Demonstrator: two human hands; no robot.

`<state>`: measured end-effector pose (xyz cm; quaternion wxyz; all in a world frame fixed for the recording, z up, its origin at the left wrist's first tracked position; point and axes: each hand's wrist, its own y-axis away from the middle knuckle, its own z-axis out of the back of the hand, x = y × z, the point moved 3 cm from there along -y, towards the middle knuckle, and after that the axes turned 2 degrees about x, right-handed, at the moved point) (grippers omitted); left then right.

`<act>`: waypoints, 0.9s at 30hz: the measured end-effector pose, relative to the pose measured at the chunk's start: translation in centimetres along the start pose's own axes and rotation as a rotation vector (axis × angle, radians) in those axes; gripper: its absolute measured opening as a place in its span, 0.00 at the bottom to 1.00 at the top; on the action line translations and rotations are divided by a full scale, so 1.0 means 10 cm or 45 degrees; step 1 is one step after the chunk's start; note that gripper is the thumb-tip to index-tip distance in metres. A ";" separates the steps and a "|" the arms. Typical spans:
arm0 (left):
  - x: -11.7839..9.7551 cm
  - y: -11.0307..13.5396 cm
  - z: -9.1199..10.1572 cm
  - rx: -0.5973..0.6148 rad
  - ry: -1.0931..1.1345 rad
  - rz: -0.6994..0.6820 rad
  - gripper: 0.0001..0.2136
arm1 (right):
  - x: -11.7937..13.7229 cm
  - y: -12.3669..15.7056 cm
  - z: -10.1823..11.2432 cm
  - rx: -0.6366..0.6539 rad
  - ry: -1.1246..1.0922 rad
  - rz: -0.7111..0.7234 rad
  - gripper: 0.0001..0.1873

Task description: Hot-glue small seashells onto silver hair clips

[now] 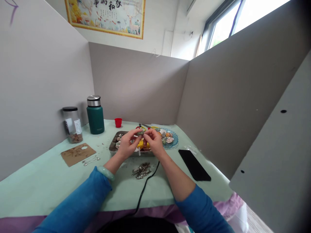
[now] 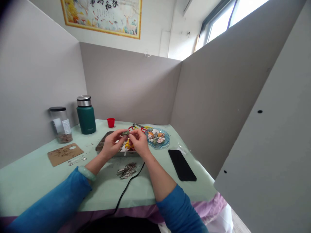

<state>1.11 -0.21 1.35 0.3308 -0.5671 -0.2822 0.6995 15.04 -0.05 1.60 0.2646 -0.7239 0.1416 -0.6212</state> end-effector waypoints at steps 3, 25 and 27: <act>0.00 0.00 0.00 -0.011 0.008 0.031 0.15 | 0.00 0.00 -0.01 0.002 -0.014 -0.010 0.13; 0.04 -0.01 -0.01 -0.021 0.131 0.044 0.14 | 0.02 0.02 -0.01 0.018 0.001 0.064 0.10; 0.04 -0.02 -0.02 -0.016 0.297 0.152 0.15 | 0.01 0.01 0.01 -0.018 0.013 0.075 0.10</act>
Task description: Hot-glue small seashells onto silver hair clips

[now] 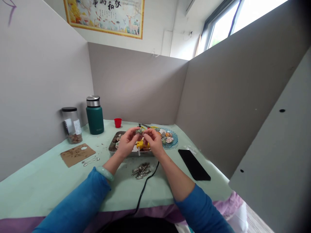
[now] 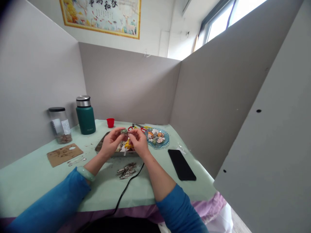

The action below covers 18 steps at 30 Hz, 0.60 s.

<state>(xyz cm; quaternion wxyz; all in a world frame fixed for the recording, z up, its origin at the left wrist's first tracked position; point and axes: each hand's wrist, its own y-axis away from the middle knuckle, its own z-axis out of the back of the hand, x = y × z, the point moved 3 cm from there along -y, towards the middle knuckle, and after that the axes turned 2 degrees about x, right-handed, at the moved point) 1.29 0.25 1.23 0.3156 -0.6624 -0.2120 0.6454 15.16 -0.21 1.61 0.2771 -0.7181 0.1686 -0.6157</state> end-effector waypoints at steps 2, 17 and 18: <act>0.00 -0.01 0.00 -0.004 0.123 0.102 0.16 | -0.02 -0.01 0.02 -0.034 0.002 0.011 0.09; 0.06 -0.02 -0.01 -0.052 0.303 0.557 0.21 | -0.07 0.06 -0.03 -0.005 0.799 0.381 0.06; 0.06 -0.01 -0.01 -0.051 0.294 0.568 0.21 | -0.07 0.06 -0.03 -0.007 0.839 0.396 0.05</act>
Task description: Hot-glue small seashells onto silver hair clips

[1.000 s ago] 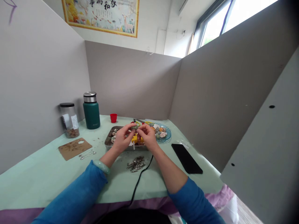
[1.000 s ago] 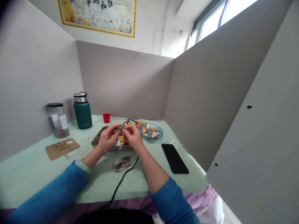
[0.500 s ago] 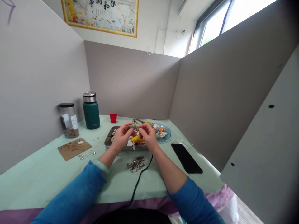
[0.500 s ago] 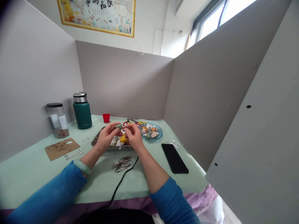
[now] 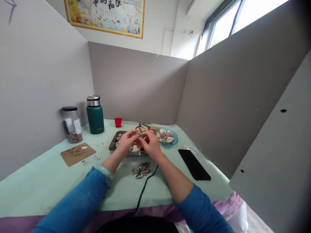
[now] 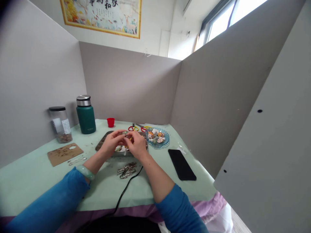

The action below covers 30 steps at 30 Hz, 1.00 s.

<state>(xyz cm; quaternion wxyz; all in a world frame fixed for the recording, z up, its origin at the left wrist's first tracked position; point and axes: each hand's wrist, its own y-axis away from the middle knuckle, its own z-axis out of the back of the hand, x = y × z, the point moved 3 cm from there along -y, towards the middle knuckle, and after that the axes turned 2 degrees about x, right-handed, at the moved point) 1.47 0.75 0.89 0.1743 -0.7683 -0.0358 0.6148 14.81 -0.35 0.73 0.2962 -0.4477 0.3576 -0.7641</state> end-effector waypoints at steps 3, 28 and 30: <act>0.00 0.01 0.00 -0.007 -0.027 0.038 0.20 | -0.01 0.01 0.00 -0.013 0.097 0.019 0.05; 0.00 -0.01 -0.02 0.002 0.156 0.135 0.17 | -0.11 0.01 -0.01 -0.030 0.214 0.003 0.06; 0.00 -0.01 -0.02 -0.001 0.158 0.133 0.18 | -0.10 0.01 0.00 -0.032 0.234 0.005 0.06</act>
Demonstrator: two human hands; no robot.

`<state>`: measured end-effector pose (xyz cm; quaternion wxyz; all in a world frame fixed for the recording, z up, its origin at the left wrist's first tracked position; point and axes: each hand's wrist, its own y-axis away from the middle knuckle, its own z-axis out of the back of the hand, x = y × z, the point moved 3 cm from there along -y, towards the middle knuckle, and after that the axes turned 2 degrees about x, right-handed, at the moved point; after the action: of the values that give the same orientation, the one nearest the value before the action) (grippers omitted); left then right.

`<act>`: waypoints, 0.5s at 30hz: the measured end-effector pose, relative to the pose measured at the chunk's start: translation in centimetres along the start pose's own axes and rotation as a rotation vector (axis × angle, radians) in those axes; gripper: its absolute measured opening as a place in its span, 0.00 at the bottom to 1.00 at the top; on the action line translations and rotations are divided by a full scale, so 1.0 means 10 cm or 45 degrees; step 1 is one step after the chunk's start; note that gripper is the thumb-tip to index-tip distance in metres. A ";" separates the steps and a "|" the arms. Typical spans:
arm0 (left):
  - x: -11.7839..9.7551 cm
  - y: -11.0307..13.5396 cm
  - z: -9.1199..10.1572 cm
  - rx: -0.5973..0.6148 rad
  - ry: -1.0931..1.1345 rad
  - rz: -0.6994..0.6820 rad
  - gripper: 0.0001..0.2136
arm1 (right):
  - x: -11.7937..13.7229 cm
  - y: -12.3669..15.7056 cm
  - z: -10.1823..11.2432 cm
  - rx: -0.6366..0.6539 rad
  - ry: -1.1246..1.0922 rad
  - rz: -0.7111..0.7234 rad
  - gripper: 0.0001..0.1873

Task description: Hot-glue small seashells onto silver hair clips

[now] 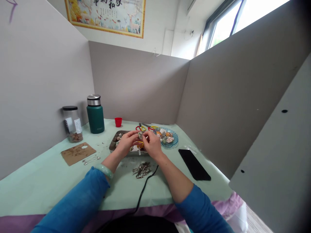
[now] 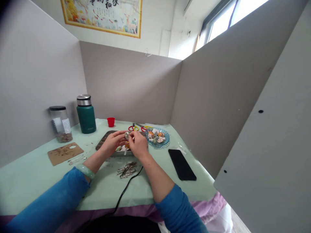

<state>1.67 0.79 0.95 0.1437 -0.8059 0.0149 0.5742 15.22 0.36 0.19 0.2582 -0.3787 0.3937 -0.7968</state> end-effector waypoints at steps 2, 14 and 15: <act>0.00 0.00 0.00 -0.007 -0.001 0.002 0.17 | 0.00 0.00 0.01 -0.002 0.030 -0.012 0.06; 0.05 -0.04 0.06 0.014 -0.035 -0.053 0.18 | 0.00 -0.01 0.02 0.006 0.076 -0.027 0.07; 0.05 -0.04 0.06 0.013 -0.041 -0.059 0.18 | 0.00 -0.01 0.02 0.005 0.079 -0.024 0.07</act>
<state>1.33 1.39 0.36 0.1612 -0.7960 -0.0032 0.5834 15.34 0.29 0.33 0.2390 -0.3570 0.3962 -0.8115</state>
